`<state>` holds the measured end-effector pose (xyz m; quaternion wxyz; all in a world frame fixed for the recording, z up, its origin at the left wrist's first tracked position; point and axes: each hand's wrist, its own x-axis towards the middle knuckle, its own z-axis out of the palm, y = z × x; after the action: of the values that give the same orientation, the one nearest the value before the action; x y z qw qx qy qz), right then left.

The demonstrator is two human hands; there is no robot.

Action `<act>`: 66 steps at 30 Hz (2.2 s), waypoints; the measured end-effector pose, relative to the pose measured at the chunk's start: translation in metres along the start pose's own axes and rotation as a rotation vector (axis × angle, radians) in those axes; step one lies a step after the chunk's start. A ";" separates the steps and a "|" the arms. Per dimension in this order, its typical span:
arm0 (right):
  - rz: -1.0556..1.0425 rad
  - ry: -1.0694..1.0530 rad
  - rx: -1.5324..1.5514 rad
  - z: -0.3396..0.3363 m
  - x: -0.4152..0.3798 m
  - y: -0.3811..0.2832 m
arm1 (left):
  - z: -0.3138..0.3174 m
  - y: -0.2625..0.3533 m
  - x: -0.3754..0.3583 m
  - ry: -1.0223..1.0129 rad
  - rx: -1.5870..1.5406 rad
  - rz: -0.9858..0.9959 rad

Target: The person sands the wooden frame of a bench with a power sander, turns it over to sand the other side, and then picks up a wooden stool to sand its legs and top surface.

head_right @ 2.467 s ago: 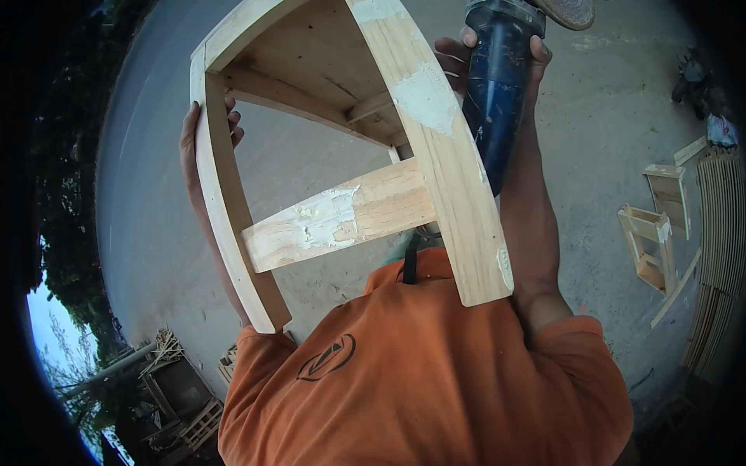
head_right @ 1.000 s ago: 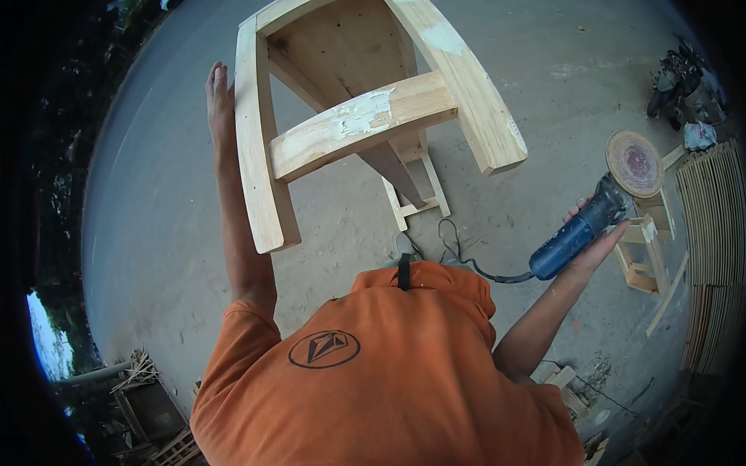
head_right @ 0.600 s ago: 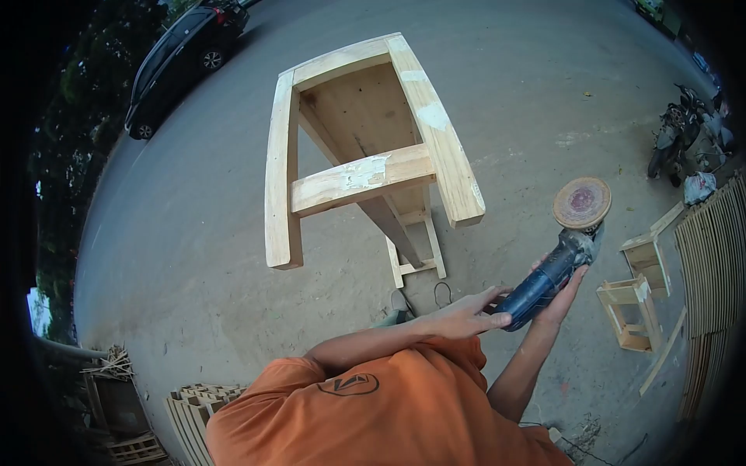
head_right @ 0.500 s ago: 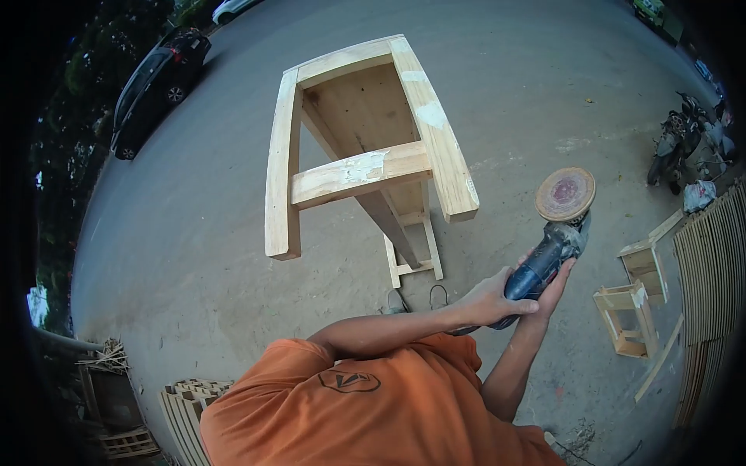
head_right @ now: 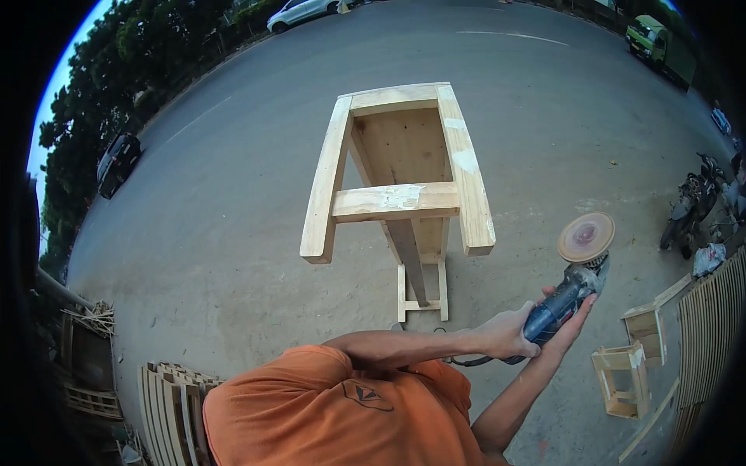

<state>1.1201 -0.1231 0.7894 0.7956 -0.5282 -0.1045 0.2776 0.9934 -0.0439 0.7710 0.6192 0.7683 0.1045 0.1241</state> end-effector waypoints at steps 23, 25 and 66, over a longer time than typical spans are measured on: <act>-0.090 -0.390 -0.099 0.126 -0.035 -0.144 | -0.218 0.090 -0.186 -0.433 -0.034 0.502; -0.074 -0.531 -0.222 0.161 -0.035 -0.160 | -0.259 0.100 -0.190 -0.267 0.010 0.441; -0.193 -0.773 -1.147 0.525 0.121 0.042 | -0.411 0.027 -0.024 0.188 -0.926 0.220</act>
<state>0.9651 0.3667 0.9569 0.3179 -0.7166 -0.5567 0.2747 0.8398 0.3232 0.8793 0.8672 0.4037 0.0118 0.2911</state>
